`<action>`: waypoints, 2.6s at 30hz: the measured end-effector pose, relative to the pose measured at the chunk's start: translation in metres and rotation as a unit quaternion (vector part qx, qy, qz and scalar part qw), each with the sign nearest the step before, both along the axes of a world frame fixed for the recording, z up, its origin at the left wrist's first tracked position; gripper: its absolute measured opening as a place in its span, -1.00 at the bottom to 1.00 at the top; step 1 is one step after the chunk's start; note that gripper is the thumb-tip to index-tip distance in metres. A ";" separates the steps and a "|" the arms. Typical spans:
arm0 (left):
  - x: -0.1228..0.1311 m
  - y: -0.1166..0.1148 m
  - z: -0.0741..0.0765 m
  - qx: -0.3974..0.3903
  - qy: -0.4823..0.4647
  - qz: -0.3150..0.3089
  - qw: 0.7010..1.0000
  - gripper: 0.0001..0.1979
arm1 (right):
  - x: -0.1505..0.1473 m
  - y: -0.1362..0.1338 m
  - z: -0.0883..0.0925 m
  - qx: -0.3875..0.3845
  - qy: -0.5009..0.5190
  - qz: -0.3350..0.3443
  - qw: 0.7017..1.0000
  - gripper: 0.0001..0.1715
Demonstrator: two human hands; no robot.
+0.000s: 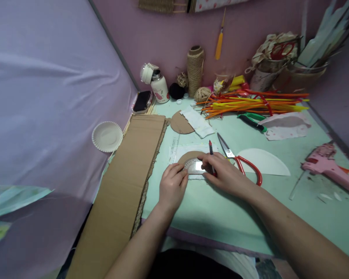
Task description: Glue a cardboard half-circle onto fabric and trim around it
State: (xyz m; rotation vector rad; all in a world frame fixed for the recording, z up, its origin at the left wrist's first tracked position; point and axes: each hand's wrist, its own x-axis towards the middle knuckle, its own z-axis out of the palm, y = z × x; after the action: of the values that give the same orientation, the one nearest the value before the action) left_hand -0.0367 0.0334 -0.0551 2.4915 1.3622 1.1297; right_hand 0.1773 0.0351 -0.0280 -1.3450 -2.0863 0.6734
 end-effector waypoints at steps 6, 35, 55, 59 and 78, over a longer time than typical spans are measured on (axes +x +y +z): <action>0.001 0.000 0.001 0.005 -0.001 -0.003 1.000 -0.90 | 0.000 0.000 -0.001 -0.009 0.000 -0.001 1.000 -0.76; 0.001 0.000 0.002 0.015 0.004 0.000 1.000 -0.90 | 0.001 0.000 0.000 -0.014 -0.003 -0.002 1.000 -0.79; 0.000 -0.001 0.001 0.011 0.005 -0.001 1.000 -0.90 | 0.001 0.000 -0.002 -0.013 -0.004 0.004 1.000 -0.78; 0.000 -0.001 0.002 0.010 0.003 -0.001 1.000 -0.90 | 0.001 0.000 -0.001 -0.011 -0.002 0.001 1.000 -0.78; 0.000 -0.001 0.002 0.007 0.003 -0.008 1.000 -0.90 | 0.001 0.000 0.001 -0.018 -0.007 0.002 1.000 -0.79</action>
State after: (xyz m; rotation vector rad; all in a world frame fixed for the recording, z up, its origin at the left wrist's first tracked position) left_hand -0.0364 0.0325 -0.0528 2.5124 1.3366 1.1344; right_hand 0.1786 0.0350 -0.0274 -1.3692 -2.0985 0.7077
